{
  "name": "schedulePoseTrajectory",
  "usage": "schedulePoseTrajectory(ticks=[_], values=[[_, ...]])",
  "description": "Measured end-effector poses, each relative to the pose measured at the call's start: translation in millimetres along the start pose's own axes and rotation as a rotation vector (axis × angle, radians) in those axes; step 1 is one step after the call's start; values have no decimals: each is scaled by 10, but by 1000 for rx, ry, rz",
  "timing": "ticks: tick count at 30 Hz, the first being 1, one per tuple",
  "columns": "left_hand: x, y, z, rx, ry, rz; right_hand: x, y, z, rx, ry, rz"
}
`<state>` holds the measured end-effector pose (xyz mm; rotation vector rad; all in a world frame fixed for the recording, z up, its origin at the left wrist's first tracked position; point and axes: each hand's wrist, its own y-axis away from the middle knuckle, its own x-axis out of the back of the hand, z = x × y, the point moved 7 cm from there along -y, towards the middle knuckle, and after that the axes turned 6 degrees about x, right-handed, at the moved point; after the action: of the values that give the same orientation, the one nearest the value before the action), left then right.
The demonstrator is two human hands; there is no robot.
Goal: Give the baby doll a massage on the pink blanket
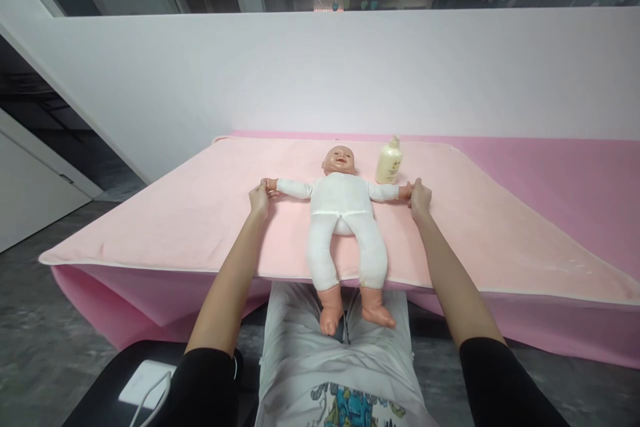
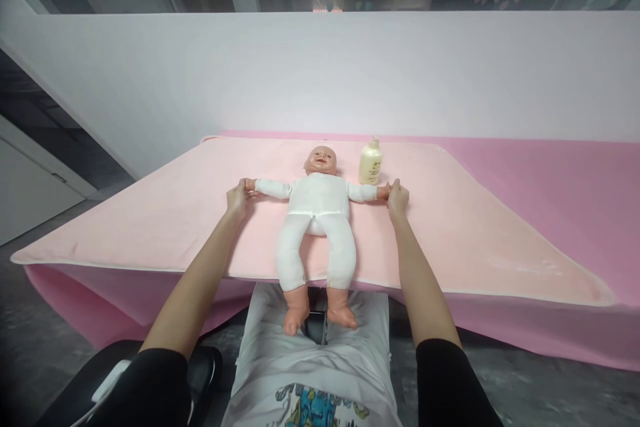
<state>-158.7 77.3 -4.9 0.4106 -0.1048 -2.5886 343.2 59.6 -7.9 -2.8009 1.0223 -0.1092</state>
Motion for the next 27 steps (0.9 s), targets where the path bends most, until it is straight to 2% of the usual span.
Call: schedulePoseTrajectory(ticks=[2,7,17,27], values=[[-1,-9,-9,-5,-10,-4,22,28,-10,-22,10,33],[-19,-6,-14,-10,-39,-24,10,38,-20,-1,13,12],[18,-80,-37,4,-19,15,21,-29,51,-5,2,84],[15,-9,1,50,37,39,33,-41,51,12,45,96]])
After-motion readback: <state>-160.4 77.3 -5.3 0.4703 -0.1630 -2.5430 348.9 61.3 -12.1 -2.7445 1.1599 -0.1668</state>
